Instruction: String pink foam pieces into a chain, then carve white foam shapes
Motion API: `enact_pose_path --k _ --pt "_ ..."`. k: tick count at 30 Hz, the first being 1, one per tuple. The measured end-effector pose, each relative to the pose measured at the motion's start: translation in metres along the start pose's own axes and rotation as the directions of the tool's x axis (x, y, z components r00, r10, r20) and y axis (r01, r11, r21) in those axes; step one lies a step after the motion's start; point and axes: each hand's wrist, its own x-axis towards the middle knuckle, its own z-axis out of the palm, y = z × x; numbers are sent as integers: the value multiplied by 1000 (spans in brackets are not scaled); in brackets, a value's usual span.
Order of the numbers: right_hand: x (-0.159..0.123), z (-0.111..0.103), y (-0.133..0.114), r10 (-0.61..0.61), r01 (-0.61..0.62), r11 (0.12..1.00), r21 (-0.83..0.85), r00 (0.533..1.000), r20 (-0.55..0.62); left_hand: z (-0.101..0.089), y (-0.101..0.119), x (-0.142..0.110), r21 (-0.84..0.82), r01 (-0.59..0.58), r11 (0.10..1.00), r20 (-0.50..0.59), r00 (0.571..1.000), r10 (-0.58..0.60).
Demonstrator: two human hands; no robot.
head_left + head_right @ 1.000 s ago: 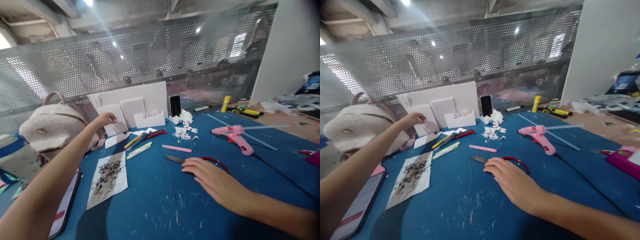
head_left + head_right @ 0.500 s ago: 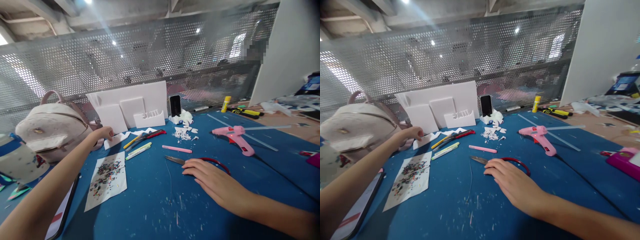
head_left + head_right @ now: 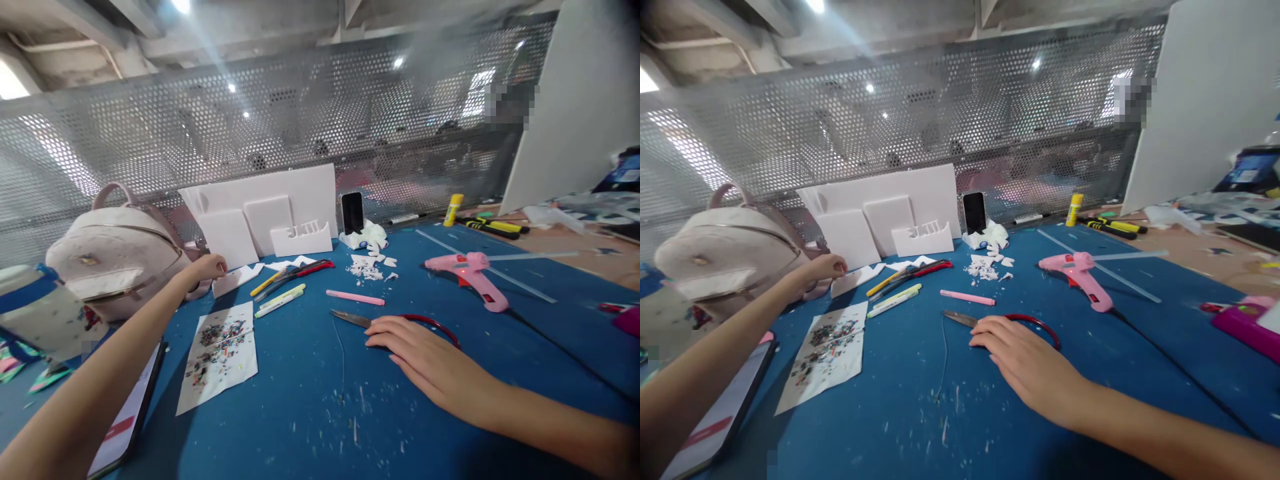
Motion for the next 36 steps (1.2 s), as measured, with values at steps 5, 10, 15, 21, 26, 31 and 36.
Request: enact_pose_path --k 5,10,15,21,26,31,36 --pt "-2 -1 -2 8 -8 1000 6 1000 1 9 1 7 6 19 1000 -25 1000 -19" --pt "-1 -1 -1 -4 4 1000 13 1000 -18 12 1 7 -2 24 1000 -33 999 -24" --pt "-1 0 1 -11 11 1000 21 1000 -21 14 6 4 25 29 999 -71 997 -27" --pt "-2 0 0 -6 6 1000 23 1000 -21 13 15 -4 104 9 995 -172 985 9" --pt "-3 0 0 -5 6 1000 24 1000 -13 16 44 -6 168 -97 981 -311 939 146" --pt "-2 1 0 1 -1 1000 17 1000 -6 24 93 9 234 -290 928 -342 869 358" --pt "-2 1 2 0 0 1000 24 1000 -13 23 119 33 260 -323 910 -279 877 391"
